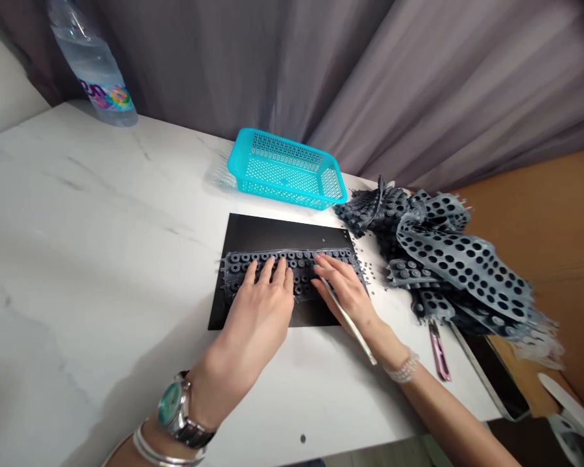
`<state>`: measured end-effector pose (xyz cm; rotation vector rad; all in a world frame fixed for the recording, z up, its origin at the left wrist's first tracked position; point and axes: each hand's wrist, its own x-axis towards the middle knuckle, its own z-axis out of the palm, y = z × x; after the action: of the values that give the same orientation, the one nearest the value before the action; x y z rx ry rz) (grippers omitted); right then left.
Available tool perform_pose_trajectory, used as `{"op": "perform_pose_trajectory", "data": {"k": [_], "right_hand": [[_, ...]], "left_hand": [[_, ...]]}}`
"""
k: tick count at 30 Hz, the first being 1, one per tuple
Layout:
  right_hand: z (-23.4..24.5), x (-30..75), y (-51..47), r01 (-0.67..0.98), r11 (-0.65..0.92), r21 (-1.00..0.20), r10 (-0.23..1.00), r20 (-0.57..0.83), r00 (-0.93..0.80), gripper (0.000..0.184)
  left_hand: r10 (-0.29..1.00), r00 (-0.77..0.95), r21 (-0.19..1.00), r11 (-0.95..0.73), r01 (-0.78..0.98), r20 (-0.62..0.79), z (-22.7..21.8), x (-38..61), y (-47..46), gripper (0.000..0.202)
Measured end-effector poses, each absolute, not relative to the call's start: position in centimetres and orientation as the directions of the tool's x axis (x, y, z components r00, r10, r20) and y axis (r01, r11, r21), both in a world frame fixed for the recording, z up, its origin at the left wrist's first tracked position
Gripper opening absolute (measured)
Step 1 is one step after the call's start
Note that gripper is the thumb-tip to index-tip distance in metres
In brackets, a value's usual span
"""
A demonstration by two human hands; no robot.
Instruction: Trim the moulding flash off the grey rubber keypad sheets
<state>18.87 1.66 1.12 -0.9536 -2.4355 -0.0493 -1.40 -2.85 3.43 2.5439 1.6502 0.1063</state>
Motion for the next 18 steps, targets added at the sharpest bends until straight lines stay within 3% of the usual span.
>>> {"op": "perform_pose_trajectory", "data": {"k": [6,18], "right_hand": [[0.75,18.46,2.01,0.562,0.823,-0.076,0.542,0.399,-0.74,0.018],[1.18,18.32,2.14,0.541,0.841,-0.006,0.502,0.383,-0.776,0.015]], "left_hand": [[0.909,0.414,0.169,-0.415,0.894,0.041,3.33,-1.13,-2.26,0.054],[0.915,0.403,0.156,-0.397,0.904,-0.001,2.99,-0.97,-2.28,0.055]]}}
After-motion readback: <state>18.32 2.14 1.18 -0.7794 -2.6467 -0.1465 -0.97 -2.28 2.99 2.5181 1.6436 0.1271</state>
